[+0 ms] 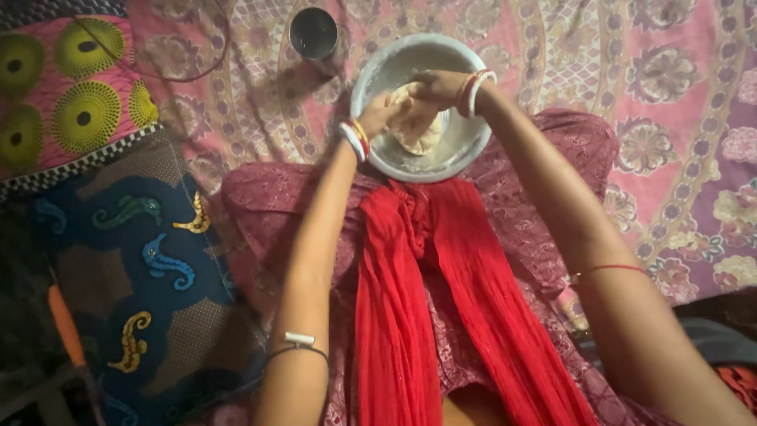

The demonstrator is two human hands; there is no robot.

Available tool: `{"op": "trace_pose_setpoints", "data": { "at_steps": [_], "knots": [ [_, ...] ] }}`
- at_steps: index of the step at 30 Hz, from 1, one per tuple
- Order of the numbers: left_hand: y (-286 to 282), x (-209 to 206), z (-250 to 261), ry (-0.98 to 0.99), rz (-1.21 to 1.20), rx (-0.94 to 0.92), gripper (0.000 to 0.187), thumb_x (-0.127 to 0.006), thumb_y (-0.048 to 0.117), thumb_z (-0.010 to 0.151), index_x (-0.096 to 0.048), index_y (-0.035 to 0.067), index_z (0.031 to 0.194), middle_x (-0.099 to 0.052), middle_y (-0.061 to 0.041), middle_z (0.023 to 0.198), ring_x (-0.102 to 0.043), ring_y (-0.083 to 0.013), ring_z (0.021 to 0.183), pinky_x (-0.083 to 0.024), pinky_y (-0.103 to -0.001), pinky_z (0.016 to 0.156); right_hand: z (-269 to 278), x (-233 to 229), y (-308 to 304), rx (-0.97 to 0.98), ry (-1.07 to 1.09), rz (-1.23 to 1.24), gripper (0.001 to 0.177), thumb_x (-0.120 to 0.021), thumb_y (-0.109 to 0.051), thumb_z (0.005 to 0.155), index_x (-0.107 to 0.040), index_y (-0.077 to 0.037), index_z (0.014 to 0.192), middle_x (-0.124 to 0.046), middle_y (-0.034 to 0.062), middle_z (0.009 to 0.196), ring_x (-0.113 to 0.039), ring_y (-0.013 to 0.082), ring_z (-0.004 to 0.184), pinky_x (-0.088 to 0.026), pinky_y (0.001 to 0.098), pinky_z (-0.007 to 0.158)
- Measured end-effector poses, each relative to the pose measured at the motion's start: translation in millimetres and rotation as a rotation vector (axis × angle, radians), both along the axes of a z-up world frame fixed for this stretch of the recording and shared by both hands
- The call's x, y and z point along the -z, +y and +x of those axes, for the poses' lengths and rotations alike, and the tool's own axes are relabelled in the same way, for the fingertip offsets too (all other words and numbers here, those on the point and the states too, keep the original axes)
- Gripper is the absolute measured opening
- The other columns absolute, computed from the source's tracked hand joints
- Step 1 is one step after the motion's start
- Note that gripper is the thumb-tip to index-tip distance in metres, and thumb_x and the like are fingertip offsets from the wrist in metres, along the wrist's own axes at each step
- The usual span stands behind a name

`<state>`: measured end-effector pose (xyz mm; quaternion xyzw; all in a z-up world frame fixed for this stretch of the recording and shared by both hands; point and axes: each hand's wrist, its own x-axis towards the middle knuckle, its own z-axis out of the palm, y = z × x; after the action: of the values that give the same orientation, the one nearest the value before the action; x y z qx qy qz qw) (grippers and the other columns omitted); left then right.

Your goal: The person kneads dough inside a metal bowl by hand.

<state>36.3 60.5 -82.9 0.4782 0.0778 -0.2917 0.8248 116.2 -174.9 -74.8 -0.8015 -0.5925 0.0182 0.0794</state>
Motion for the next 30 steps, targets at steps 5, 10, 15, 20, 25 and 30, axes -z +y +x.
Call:
{"op": "trace_pose_setpoints", "data": {
  "at_steps": [5, 10, 15, 20, 25, 30],
  "knots": [
    [-17.5, -7.3, 31.5, -0.579, 0.840, 0.676, 0.056, -0.085, 0.051, 0.071, -0.074, 0.008, 0.105, -0.077, -0.008, 0.101, -0.075, -0.0223, 0.097, -0.057, -0.034, 0.086, -41.6, -77.9, 18.8, 0.599, 0.870, -0.127, 0.067, -0.084, -0.036, 0.070, -0.067, -0.003, 0.125, -0.076, 0.0168, 0.113, -0.071, 0.0324, 0.106, -0.055, 0.0436, 0.094],
    [-67.8, -4.0, -2.6, -0.724, 1.442, 0.957, 0.083, -0.088, 0.055, 0.065, -0.065, 0.013, 0.133, -0.064, -0.015, 0.136, -0.059, -0.0332, 0.128, -0.048, -0.051, 0.109, -76.6, -84.1, 45.7, 0.466, 0.346, -0.471, 0.069, -0.076, -0.046, 0.081, -0.065, 0.004, 0.128, -0.065, 0.0278, 0.127, -0.060, 0.0438, 0.124, -0.047, 0.0467, 0.109],
    [-77.7, 27.4, -38.5, -0.797, 2.072, 0.341, 0.092, -0.084, 0.034, 0.072, -0.040, 0.010, 0.149, -0.038, -0.013, 0.156, -0.035, -0.0347, 0.146, -0.033, -0.073, 0.110, -109.7, -23.5, 40.3, 0.554, -0.166, -0.008, 0.076, -0.072, -0.032, 0.079, -0.054, 0.010, 0.139, -0.054, 0.0307, 0.140, -0.045, 0.0466, 0.135, -0.036, 0.0565, 0.112],
    [-63.4, 9.3, 20.0, -0.499, 1.595, 0.681, 0.070, -0.078, 0.025, 0.078, -0.050, 0.006, 0.140, -0.058, -0.013, 0.142, -0.053, -0.0325, 0.137, -0.046, -0.057, 0.110, -40.2, -31.7, 42.3, 0.731, 0.501, -0.082, 0.058, -0.075, -0.023, 0.066, -0.059, 0.000, 0.117, -0.062, 0.0225, 0.119, -0.057, 0.0421, 0.118, -0.047, 0.0495, 0.102],
    [-49.0, 27.6, 65.8, -0.590, 1.495, 0.358, 0.062, -0.075, 0.015, 0.075, -0.055, 0.006, 0.132, -0.070, -0.017, 0.115, -0.070, -0.0375, 0.102, -0.057, -0.049, 0.087, -2.4, -24.1, 50.2, 0.898, 0.440, 0.096, 0.054, -0.078, -0.026, 0.076, -0.060, -0.008, 0.124, -0.064, 0.0227, 0.102, -0.067, 0.0442, 0.089, -0.054, 0.0538, 0.077],
    [-49.4, 59.3, 59.3, -0.744, 1.535, 0.212, 0.061, -0.073, 0.013, 0.078, -0.054, 0.005, 0.135, -0.073, -0.019, 0.103, -0.073, -0.0385, 0.091, -0.059, -0.050, 0.079, -6.8, -11.3, 49.1, 0.968, 0.358, 0.134, 0.044, -0.078, -0.027, 0.084, -0.061, -0.014, 0.122, -0.067, 0.0195, 0.103, -0.070, 0.0430, 0.086, -0.057, 0.0533, 0.075]
  ]
}}
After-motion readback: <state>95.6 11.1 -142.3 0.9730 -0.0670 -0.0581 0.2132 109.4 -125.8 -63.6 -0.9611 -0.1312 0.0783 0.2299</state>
